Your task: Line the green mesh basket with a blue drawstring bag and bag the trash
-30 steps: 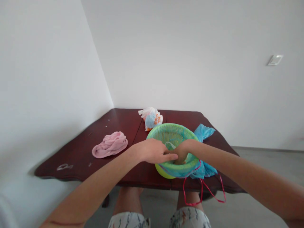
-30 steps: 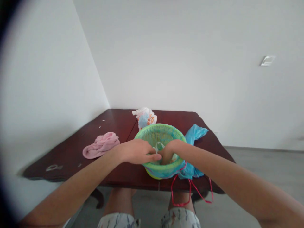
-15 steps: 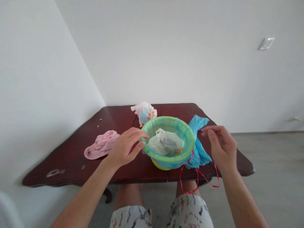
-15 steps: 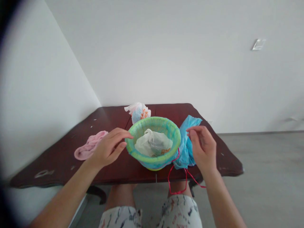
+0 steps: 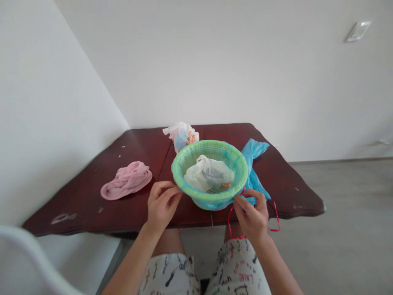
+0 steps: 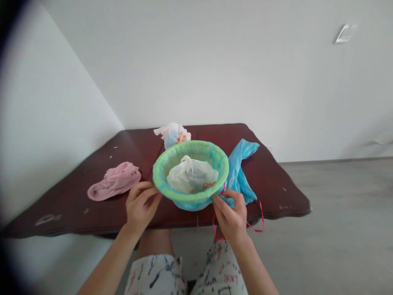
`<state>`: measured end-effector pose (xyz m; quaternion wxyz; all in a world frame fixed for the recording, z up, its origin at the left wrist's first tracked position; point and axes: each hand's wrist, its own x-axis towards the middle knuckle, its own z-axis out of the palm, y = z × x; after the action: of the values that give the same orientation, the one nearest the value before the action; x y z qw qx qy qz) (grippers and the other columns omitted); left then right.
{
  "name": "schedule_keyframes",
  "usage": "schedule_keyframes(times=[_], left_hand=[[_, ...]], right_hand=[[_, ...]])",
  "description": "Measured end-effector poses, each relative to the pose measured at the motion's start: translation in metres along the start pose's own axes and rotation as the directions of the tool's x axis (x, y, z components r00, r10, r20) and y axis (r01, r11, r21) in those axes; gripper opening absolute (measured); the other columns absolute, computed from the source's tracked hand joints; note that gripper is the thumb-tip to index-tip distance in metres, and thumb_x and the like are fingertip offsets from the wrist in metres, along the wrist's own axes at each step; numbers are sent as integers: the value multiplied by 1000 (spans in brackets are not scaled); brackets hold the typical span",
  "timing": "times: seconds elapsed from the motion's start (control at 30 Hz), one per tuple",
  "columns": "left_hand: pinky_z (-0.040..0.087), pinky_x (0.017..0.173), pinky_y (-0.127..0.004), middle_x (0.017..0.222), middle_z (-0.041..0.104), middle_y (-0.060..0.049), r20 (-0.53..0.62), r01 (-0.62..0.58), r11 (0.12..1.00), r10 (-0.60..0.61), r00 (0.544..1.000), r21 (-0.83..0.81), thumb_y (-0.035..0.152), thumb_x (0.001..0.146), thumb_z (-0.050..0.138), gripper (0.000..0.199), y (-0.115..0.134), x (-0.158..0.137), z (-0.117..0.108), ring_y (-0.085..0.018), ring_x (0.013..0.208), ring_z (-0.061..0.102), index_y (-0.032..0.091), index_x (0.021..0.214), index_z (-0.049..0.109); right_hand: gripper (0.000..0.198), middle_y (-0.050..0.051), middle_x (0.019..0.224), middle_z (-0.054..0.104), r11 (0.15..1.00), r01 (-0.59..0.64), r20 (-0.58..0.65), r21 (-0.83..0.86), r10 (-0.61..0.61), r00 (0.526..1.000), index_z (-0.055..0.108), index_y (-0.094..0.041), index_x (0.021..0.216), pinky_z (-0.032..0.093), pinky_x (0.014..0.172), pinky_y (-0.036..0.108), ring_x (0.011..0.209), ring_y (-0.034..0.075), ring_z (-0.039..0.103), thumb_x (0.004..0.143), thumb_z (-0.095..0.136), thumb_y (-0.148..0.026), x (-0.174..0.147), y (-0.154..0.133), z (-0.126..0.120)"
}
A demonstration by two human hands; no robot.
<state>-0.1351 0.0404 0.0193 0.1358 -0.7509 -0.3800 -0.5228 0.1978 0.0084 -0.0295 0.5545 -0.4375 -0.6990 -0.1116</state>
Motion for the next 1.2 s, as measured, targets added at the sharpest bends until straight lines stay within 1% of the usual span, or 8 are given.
schedule_keyframes(times=[0.2, 0.4, 0.57, 0.73, 0.87, 0.93, 1.03, 1.2], left_hand=[[63, 97, -42, 131, 77, -12, -28, -110, 994, 111, 993, 27, 7, 102, 81, 21, -7, 0, -9, -27, 114, 75, 24, 114, 75], [64, 104, -44, 114, 85, -6, 35, -130, 985, 135, 990, -112, 8, 109, 73, 24, -4, 33, -16, -25, 107, 80, 26, 125, 68], [62, 97, -42, 107, 82, -5, 104, -115, 979, 133, 986, -166, 19, 115, 70, 11, -10, 57, -4, -25, 103, 78, 26, 124, 68], [58, 70, -29, 99, 74, -2, 119, 188, 892, -152, 981, -412, 35, 125, 59, 9, -20, 48, 16, -17, 79, 74, 27, 130, 61], [62, 79, -32, 112, 77, -6, 37, 227, 900, -229, 973, -373, 46, 124, 64, 21, -30, 49, 14, -20, 94, 79, 26, 131, 64], [62, 87, -37, 116, 79, -8, 30, 171, 941, -170, 985, -293, 51, 122, 68, 28, -38, 56, 2, -23, 101, 78, 25, 133, 69], [55, 95, -44, 102, 80, -5, 150, -21, 988, 44, 988, -151, 64, 115, 76, 40, -53, 70, -19, -26, 98, 75, 26, 129, 77], [46, 95, -46, 89, 80, -3, 359, -250, 966, 259, 897, -72, 72, 117, 68, 47, -77, 93, -40, -26, 91, 69, 27, 113, 84]], right_hand=[[26, 13, 140, 70, 998, 46, -30, 30, -45, 999, 81, -30, 120, 62, 92, 55, 118, 34, 72, 102, 79, -11, 17, -1, -17], [16, 5, 107, 74, 982, 14, 113, 188, -36, 993, 68, -26, 110, 47, 91, 49, 98, 27, 67, 111, 64, -10, 76, -11, -35], [15, 1, 95, 69, 977, 119, 279, 177, -165, 946, 64, -26, 109, 40, 84, 43, 89, 23, 60, 114, 64, -12, 115, -11, -37], [14, 1, 95, 67, 950, -35, 392, 309, -94, 915, 67, -27, 110, 48, 82, 39, 88, 22, 63, 121, 61, -21, 122, 1, -36], [15, 1, 97, 71, 934, -189, 343, 302, 79, 936, 71, -28, 112, 50, 78, 35, 85, 20, 66, 123, 63, -33, 119, 21, -36], [22, 1, 92, 70, 925, -224, 328, 307, 118, 937, 72, -27, 105, 49, 75, 35, 82, 20, 64, 122, 66, -40, 119, 34, -40], [32, 2, 88, 71, 912, -265, 412, 313, 121, 903, 72, -27, 96, 49, 72, 35, 78, 21, 62, 119, 72, -49, 122, 56, -46], [39, 4, 90, 77, 942, -234, 539, 241, 71, 840, 69, -27, 91, 55, 77, 38, 83, 24, 70, 118, 70, -55, 134, 87, -51]])
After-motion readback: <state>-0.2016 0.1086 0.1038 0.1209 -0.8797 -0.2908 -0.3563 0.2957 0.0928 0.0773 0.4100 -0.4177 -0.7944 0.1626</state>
